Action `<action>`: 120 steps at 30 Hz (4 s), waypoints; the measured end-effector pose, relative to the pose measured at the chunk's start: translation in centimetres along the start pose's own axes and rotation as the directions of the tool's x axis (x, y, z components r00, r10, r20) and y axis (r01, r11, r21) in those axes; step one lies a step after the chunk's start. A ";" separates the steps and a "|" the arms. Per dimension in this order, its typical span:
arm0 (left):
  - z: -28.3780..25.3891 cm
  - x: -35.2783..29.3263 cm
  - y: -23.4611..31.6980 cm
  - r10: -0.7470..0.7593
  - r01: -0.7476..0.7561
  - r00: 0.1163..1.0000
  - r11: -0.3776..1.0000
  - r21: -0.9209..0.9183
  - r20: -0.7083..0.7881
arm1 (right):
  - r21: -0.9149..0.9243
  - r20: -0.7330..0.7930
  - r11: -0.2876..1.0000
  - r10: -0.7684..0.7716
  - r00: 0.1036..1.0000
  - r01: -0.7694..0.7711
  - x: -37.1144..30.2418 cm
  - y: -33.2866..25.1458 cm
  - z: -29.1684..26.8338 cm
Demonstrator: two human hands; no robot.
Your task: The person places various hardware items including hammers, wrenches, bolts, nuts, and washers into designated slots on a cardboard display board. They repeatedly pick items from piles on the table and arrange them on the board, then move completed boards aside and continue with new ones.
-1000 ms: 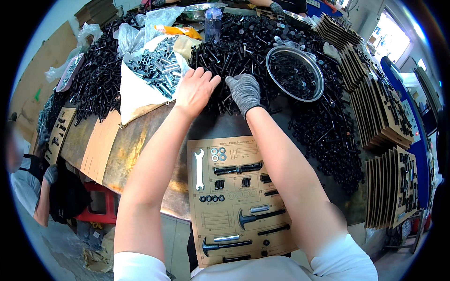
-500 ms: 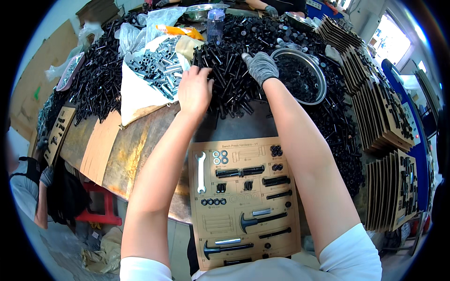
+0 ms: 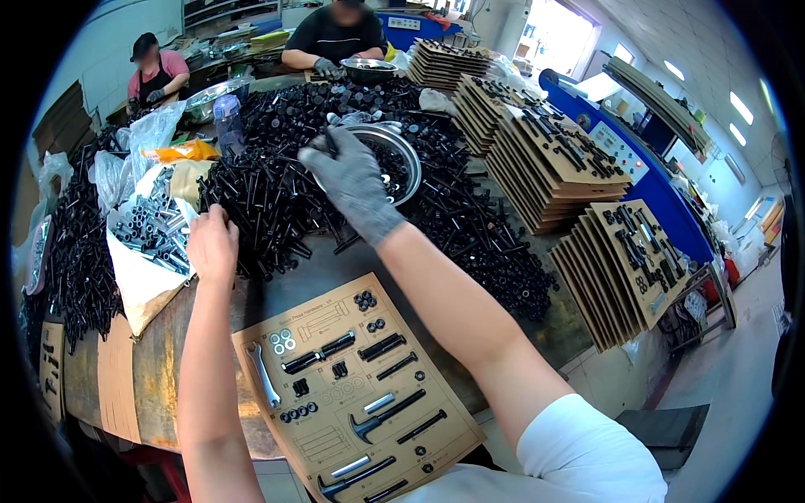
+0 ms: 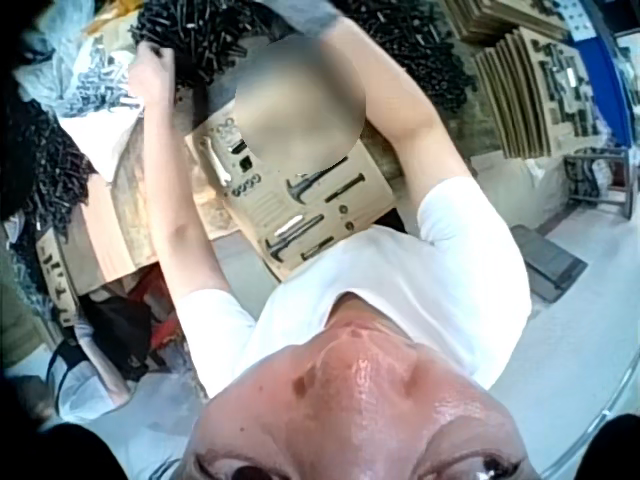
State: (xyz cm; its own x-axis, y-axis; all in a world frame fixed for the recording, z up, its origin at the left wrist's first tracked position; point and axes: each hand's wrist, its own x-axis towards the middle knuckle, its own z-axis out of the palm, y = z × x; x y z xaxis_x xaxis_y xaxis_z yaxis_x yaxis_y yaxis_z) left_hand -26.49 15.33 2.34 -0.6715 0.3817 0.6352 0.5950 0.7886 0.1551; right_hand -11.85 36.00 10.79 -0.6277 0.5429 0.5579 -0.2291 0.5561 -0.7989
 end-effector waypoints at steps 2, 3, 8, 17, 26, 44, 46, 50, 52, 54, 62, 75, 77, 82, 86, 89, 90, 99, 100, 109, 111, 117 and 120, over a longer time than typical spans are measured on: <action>-2.2 -0.7 1.0 -0.163 0.164 0.987 0.982 -0.098 0.012 | 0.159 0.175 0.963 0.189 0.966 -0.217 -4.7 -3.3 -6.5; -3.3 -1.5 0.3 -0.135 0.131 0.991 0.978 -0.160 -0.016 | -0.038 0.261 0.964 0.264 0.929 -0.263 -6.6 -4.3 -9.9; -15.1 -12.2 -5.7 -0.263 0.319 0.943 0.890 -0.326 0.204 | -0.600 0.642 0.800 0.490 0.590 -0.011 -17.3 -3.4 -19.9; -17.3 -27.4 -6.7 -0.213 0.189 0.936 0.976 0.109 0.280 | -0.809 0.115 0.587 0.209 0.971 -0.031 -31.6 0.7 -19.6; -19.9 -27.1 -8.9 -0.264 0.270 0.867 0.962 0.047 0.423 | -0.663 0.178 0.748 0.205 0.962 -0.037 -33.3 1.2 -23.4; -22.1 -28.2 0.9 0.155 0.280 0.756 0.802 -0.528 0.636 | -0.160 0.876 0.879 -0.083 0.475 0.448 -31.2 -6.8 -3.5; -22.4 -28.2 0.7 0.113 0.297 0.776 0.803 -0.517 0.621 | -0.184 0.891 0.846 -0.072 0.449 0.500 -31.3 -6.6 -2.9; -21.9 -27.8 0.7 0.269 -0.012 0.754 0.918 -0.397 0.599 | -0.205 0.856 0.865 -0.068 0.513 0.457 -29.8 -7.0 -3.1; -21.1 -28.2 1.3 0.283 -0.030 0.758 0.915 -0.403 0.587 | -0.182 0.769 0.866 -0.169 0.617 0.465 -28.3 -6.2 -3.9; -20.8 -28.2 1.6 0.267 -0.014 0.748 0.921 -0.388 0.607 | -0.266 0.735 0.926 0.016 0.678 0.267 -22.8 -5.2 -5.3; -20.4 -27.9 2.3 0.252 0.013 0.746 0.920 -0.392 0.617 | -0.835 0.342 0.465 0.022 0.940 0.293 2.1 11.5 -8.3; -20.7 -27.4 2.2 0.267 0.040 0.710 0.909 -0.416 0.652 | -0.797 0.435 0.558 0.263 0.861 0.232 4.1 12.6 -7.0; -20.6 -27.1 2.4 0.269 0.065 0.731 0.887 -0.456 0.627 | -0.821 0.444 0.511 0.288 0.849 0.256 4.5 13.4 -7.2; -21.5 -27.1 2.1 0.120 0.228 0.711 0.892 -0.389 0.692 | -0.754 0.355 0.637 0.192 0.915 0.160 4.4 14.2 -7.8; -21.7 -26.9 1.7 0.054 0.260 0.764 0.886 -0.385 0.643 | -0.459 0.290 0.871 0.335 0.896 -0.177 4.2 13.1 -8.5; -21.2 -26.5 1.9 0.032 0.261 0.811 0.874 -0.411 0.584 | -0.383 0.235 0.867 0.426 0.874 -0.319 4.3 12.3 -8.5; -21.2 -26.1 2.1 0.047 0.248 0.816 0.872 -0.422 0.576 | -0.398 0.206 0.858 0.429 0.879 -0.325 4.4 11.9 -8.6; -20.9 -25.7 2.1 0.048 0.231 0.839 0.871 -0.434 0.542 | -0.047 0.812 0.963 0.191 0.551 -0.265 -12.4 -1.0 -6.8; -20.8 -25.7 2.3 0.070 0.207 0.849 0.868 -0.451 0.524 | -0.331 0.858 0.928 0.219 0.465 0.174 -15.2 -2.4 -6.2; -18.8 -25.1 4.6 0.283 -0.035 0.871 0.851 -0.525 0.401 | -0.327 0.887 0.766 0.047 0.460 0.553 -20.8 -3.1 -4.6; -18.3 -25.1 4.8 0.302 -0.071 0.872 0.856 -0.512 0.384 | -0.310 0.730 0.942 0.152 0.666 0.125 -15.4 -2.8 -5.3; -16.5 -24.2 7.0 0.425 -0.206 0.811 0.851 -0.482 0.402 | -0.863 0.396 0.312 -0.074 0.915 0.398 1.8 9.3 -5.5; -16.1 -24.5 6.3 0.426 -0.228 0.794 0.870 -0.437 0.433 | -0.886 0.419 0.281 0.138 0.898 0.370 2.9 11.3 -4.6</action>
State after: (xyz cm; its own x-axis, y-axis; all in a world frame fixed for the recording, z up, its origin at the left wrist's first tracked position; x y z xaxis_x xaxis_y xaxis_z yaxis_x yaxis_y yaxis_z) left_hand 0.82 3.17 -0.08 -0.4712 0.8479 0.2430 0.8640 0.3883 0.3204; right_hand -12.85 46.73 4.42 -0.9065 0.3007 0.2964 0.3625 0.9143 0.1808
